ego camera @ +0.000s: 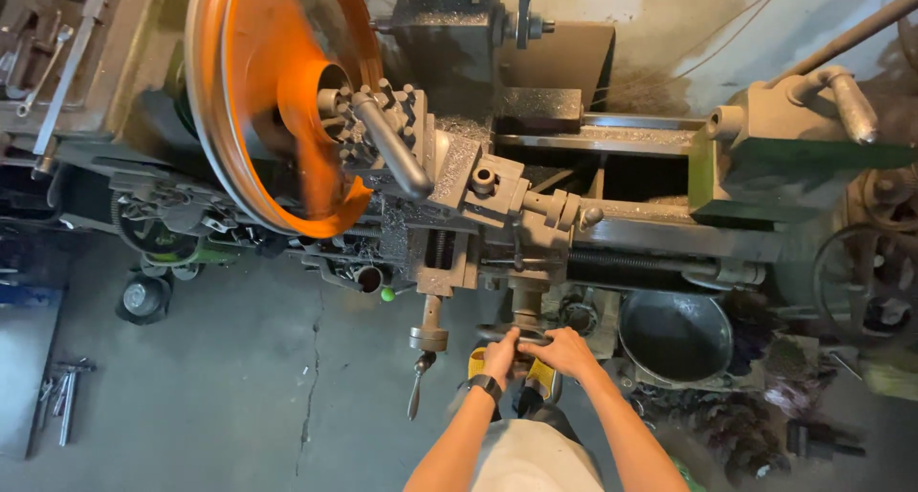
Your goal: Operating a lathe to machine a large metal wheel or pulley.
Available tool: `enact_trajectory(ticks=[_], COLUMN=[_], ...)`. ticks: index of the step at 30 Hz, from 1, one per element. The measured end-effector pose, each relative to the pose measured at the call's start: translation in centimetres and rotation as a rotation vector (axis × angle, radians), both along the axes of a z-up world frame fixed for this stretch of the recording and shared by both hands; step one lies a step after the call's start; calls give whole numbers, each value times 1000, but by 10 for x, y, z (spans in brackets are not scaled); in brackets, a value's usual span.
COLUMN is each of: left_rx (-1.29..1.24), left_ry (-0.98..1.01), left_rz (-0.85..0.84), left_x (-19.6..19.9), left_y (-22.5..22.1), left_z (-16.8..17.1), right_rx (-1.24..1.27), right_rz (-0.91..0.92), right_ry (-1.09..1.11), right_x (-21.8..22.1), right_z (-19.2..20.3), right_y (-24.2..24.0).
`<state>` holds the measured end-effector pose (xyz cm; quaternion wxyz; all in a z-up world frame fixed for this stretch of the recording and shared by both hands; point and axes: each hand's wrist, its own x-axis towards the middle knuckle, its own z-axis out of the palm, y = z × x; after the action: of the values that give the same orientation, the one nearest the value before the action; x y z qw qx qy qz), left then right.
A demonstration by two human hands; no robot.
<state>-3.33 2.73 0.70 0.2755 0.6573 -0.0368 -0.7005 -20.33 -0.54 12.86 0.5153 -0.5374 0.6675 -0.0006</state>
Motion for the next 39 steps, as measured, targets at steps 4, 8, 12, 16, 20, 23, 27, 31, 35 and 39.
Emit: enact_trajectory(ticks=[4, 8, 12, 16, 20, 23, 27, 31, 35, 39], left_rx=[-25, -96, -50, -11, -3, -16, 42, 94, 129, 137], left_ry=[-101, -230, -305, -325, -226, -112, -32, 46, 28, 37], left_rz=[-50, -29, -50, -47, 8, 52, 55, 21, -21, -4], left_x=[-14, -17, -10, -3, 5, 12, 21, 29, 34, 37], left_y=[-5, -10, -16, -18, -19, -21, -28, -30, -34, -36], left_z=[1, -20, -24, -22, -32, -14, -4, -10, 2, 14], right_rx=[-40, -95, -66, -28, 7, -6, -5, 5, 47, 126], right_rz=[53, 114, 101, 110, 132, 132, 209, 273, 134, 6], right_ry=[92, 190, 229, 294, 359, 385, 400, 232, -54, -86], right_x=[8, 19, 28, 38, 48, 56, 50, 13, -31, -29], right_z=[-27, -30, -29, -18, -8, -1, 9, -15, -63, -67], right_y=[4, 4, 3, 0, -4, -4, -8, -14, -7, 6])
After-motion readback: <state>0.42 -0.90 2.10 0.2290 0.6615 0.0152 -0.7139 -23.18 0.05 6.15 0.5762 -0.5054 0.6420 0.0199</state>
